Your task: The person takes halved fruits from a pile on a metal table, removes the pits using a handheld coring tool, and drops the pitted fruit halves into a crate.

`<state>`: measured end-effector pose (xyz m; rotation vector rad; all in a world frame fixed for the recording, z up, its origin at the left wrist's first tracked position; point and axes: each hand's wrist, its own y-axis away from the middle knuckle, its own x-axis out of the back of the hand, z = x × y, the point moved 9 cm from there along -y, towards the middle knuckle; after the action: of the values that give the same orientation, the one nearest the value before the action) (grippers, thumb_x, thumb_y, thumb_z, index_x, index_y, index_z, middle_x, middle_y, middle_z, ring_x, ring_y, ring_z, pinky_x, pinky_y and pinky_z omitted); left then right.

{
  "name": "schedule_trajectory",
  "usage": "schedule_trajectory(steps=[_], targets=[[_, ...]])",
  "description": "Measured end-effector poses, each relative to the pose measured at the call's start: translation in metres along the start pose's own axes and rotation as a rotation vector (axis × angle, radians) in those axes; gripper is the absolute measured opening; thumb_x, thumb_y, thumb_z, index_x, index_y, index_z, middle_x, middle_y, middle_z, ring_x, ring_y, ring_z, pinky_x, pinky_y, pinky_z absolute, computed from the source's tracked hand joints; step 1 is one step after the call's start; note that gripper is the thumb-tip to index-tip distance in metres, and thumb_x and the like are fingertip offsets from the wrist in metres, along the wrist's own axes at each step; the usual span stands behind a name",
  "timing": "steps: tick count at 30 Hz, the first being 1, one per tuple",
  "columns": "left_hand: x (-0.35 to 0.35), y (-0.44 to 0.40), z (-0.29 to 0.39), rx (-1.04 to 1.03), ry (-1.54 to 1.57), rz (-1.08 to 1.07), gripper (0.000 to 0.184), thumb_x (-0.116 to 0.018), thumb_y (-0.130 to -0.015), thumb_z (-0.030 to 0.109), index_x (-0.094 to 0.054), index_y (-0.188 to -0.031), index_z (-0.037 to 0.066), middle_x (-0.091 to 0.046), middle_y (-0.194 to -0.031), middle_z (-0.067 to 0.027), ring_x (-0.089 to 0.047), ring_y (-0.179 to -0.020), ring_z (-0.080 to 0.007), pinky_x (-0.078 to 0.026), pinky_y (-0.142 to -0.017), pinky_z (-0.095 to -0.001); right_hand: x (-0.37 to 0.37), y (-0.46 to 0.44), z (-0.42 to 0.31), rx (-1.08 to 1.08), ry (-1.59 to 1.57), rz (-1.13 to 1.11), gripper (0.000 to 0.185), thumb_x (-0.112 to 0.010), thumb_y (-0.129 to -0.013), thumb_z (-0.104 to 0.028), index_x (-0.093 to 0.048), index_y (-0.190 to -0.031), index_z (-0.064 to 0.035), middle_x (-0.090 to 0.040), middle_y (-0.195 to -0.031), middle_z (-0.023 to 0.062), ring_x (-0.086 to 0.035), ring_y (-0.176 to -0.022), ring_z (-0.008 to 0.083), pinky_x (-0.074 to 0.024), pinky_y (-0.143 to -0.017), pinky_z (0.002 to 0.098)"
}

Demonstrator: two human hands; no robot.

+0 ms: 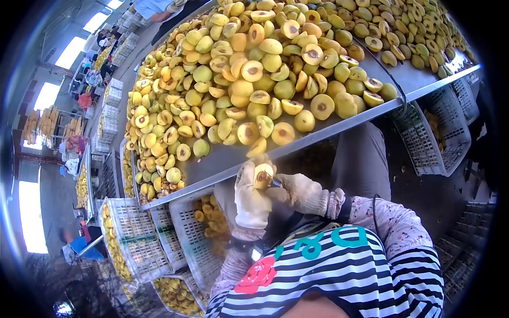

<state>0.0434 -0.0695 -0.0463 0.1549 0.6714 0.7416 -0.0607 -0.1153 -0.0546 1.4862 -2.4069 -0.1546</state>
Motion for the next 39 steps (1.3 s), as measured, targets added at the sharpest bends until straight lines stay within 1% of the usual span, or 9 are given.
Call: schedule_trajectory(steps=[5, 9, 12, 18, 24, 28, 32, 36, 39], targets=[[-0.004, -0.005, 0.004, 0.022, -0.222, -0.065, 0.022, -0.061, -0.100, 0.019, -0.069, -0.103, -0.002, -0.072, -0.097, -0.0075, -0.065, -0.080, -0.0126, -0.053, -0.074, -0.0253, 0.010, -0.004, -0.004, 0.092, 0.118, 0.040, 0.041, -0.065, -0.092, -0.044, -0.064, -0.111, -0.0072, -0.069, -0.084, 0.0175, -0.067, -0.082, 0.0374, -0.0525, -0.073, 0.0418], [-0.007, -0.012, 0.003, 0.000, -0.235, -0.136, 0.022, -0.061, -0.100, 0.018, -0.069, -0.103, -0.002, -0.071, -0.096, -0.0077, -0.065, -0.080, -0.0131, -0.052, -0.075, -0.0259, 0.007, -0.005, -0.007, 0.151, -0.099, -0.030, 0.041, -0.063, -0.094, -0.042, -0.064, -0.109, -0.0042, -0.067, -0.079, 0.0130, -0.065, -0.072, 0.0292, -0.0517, -0.070, 0.0393], [-0.015, -0.011, 0.003, -0.042, -0.189, -0.171, 0.026, -0.057, -0.102, 0.021, -0.067, -0.108, -0.002, -0.070, -0.104, -0.0099, -0.065, -0.086, -0.0152, -0.053, -0.079, -0.0287, -0.006, -0.006, 0.017, -0.144, -0.209, -0.214, 0.054, -0.061, -0.094, -0.054, -0.067, -0.109, -0.0028, -0.068, -0.085, 0.0130, -0.064, -0.080, 0.0255, -0.0502, -0.077, 0.0381], [-0.010, -0.009, -0.003, 0.117, 0.085, -0.126, 0.036, -0.051, -0.104, 0.026, -0.063, -0.116, -0.005, -0.067, -0.112, -0.0136, -0.066, -0.101, -0.0239, -0.055, -0.092, -0.0376, 0.002, 0.000, 0.005, -0.065, -0.086, -0.042, 0.055, -0.060, -0.095, -0.054, -0.065, -0.115, -0.0034, -0.069, -0.090, 0.0166, -0.066, -0.083, 0.0313, -0.0511, -0.078, 0.0401], [0.000, -0.008, 0.013, -0.064, -0.060, 0.003, 0.036, -0.052, -0.103, 0.026, -0.066, -0.111, -0.006, -0.068, -0.106, -0.0137, -0.066, -0.095, -0.0207, -0.056, -0.086, -0.0326, -0.014, -0.011, 0.003, -0.074, -0.121, 0.031, 0.061, -0.059, -0.094, -0.057, -0.062, -0.125, -0.0049, -0.070, -0.105, 0.0196, -0.067, -0.098, 0.0388, -0.0520, -0.085, 0.0401], [0.002, -0.002, 0.021, -0.112, -0.151, 0.030, 0.036, -0.053, -0.103, 0.027, -0.067, -0.108, -0.005, -0.069, -0.097, -0.0120, -0.065, -0.087, -0.0182, -0.053, -0.080, -0.0279, -0.020, -0.014, 0.005, -0.130, -0.065, -0.017, 0.064, -0.061, -0.092, -0.060, -0.062, -0.123, -0.0033, -0.070, -0.107, 0.0193, -0.065, -0.102, 0.0373, -0.0505, -0.089, 0.0406], [0.000, -0.003, 0.025, -0.169, -0.213, -0.092, 0.037, -0.055, -0.102, 0.030, -0.067, -0.106, -0.005, -0.069, -0.096, -0.0125, -0.065, -0.085, -0.0187, -0.053, -0.078, -0.0286, -0.015, -0.015, -0.009, 0.052, -0.075, -0.013, 0.053, -0.062, -0.093, -0.053, -0.066, -0.114, -0.0041, -0.071, -0.094, 0.0175, -0.068, -0.090, 0.0324, -0.0523, -0.080, 0.0390], [0.000, -0.002, 0.017, -0.136, -0.090, -0.066, 0.043, -0.057, -0.102, 0.036, -0.068, -0.103, -0.006, -0.070, -0.096, -0.0130, -0.066, -0.084, -0.0186, -0.053, -0.075, -0.0300, -0.020, -0.012, -0.003, 0.015, -0.131, -0.106, 0.050, -0.061, -0.094, -0.051, -0.065, -0.112, -0.0042, -0.069, -0.090, 0.0155, -0.066, -0.084, 0.0306, -0.0513, -0.078, 0.0395], [-0.003, -0.003, 0.014, -0.107, -0.177, -0.107, 0.048, -0.056, -0.102, 0.040, -0.069, -0.098, -0.006, -0.071, -0.093, -0.0125, -0.066, -0.082, -0.0184, -0.053, -0.074, -0.0302, -0.016, -0.008, -0.001, -0.012, -0.070, -0.161, 0.058, -0.058, -0.096, -0.056, -0.065, -0.117, -0.0021, -0.070, -0.099, 0.0181, -0.064, -0.092, 0.0303, -0.0492, -0.087, 0.0407]])
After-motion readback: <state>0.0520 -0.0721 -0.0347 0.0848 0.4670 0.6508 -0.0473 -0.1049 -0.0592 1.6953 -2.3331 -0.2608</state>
